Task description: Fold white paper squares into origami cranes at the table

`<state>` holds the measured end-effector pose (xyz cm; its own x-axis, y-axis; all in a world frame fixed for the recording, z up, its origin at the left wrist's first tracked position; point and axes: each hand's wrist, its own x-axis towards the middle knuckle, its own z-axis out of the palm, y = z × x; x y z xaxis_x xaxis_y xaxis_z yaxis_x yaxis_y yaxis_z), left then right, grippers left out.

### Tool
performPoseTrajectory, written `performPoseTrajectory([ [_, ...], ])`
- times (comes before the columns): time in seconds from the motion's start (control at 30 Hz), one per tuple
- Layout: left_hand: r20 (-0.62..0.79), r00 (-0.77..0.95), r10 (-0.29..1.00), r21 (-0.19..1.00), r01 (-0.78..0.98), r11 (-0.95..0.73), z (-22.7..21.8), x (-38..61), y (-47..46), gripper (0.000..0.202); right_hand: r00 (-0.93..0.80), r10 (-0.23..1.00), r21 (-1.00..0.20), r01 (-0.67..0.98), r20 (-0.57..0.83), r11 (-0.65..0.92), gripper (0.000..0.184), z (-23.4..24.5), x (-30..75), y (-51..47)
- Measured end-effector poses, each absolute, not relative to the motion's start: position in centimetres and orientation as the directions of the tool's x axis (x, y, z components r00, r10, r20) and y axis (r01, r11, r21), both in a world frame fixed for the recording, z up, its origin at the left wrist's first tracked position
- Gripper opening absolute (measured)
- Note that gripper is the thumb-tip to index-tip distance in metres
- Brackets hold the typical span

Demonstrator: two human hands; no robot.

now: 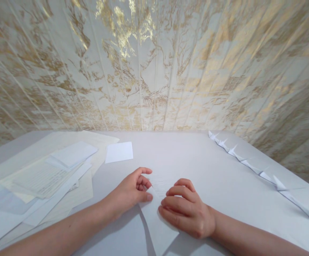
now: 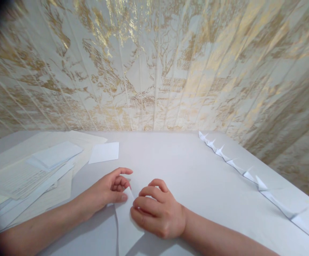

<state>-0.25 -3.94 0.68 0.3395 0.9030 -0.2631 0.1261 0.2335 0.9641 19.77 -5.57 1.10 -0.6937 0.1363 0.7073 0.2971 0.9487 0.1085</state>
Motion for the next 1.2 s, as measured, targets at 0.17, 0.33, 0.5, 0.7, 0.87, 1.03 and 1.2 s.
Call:
performPoseTrajectory([
  [0.17,-0.367,0.374,0.852,0.928,0.087,0.362,2.0,-0.2,-4.2,0.034,-0.708,0.138,0.061,0.248,0.693,0.967,0.017,1.0,19.8,-5.8],
  [0.33,-0.262,0.273,0.926,0.964,0.036,0.263,1.9,0.4,-4.4,0.015,-0.602,0.584,-0.544,0.276,0.545,0.793,0.032,0.1,18.9,-6.0],
  [0.5,-0.252,0.217,0.943,0.968,0.068,0.243,2.3,0.8,-4.8,0.010,-0.457,0.831,-0.856,0.240,0.317,0.458,0.041,-0.7,18.2,-5.8],
  [0.7,-0.223,0.208,0.952,0.973,0.106,0.205,2.7,1.0,-5.1,0.015,-0.332,0.893,-0.872,0.281,0.304,0.401,0.030,-0.8,18.3,-5.6],
  [0.87,-0.187,0.226,0.956,0.980,0.115,0.164,2.4,0.9,-5.1,0.014,-0.272,0.910,-0.852,0.342,0.314,0.396,0.025,-0.9,18.3,-5.6],
  [1.03,-0.160,0.249,0.955,0.983,0.132,0.130,2.3,0.9,-5.2,0.015,-0.236,0.898,-0.820,0.369,0.372,0.437,0.020,-0.9,18.3,-5.7],
  [1.2,-0.121,0.282,0.952,0.986,0.143,0.083,2.1,0.9,-5.2,0.016,-0.222,0.895,-0.807,0.390,0.386,0.445,0.017,-1.0,18.3,-5.6],
])
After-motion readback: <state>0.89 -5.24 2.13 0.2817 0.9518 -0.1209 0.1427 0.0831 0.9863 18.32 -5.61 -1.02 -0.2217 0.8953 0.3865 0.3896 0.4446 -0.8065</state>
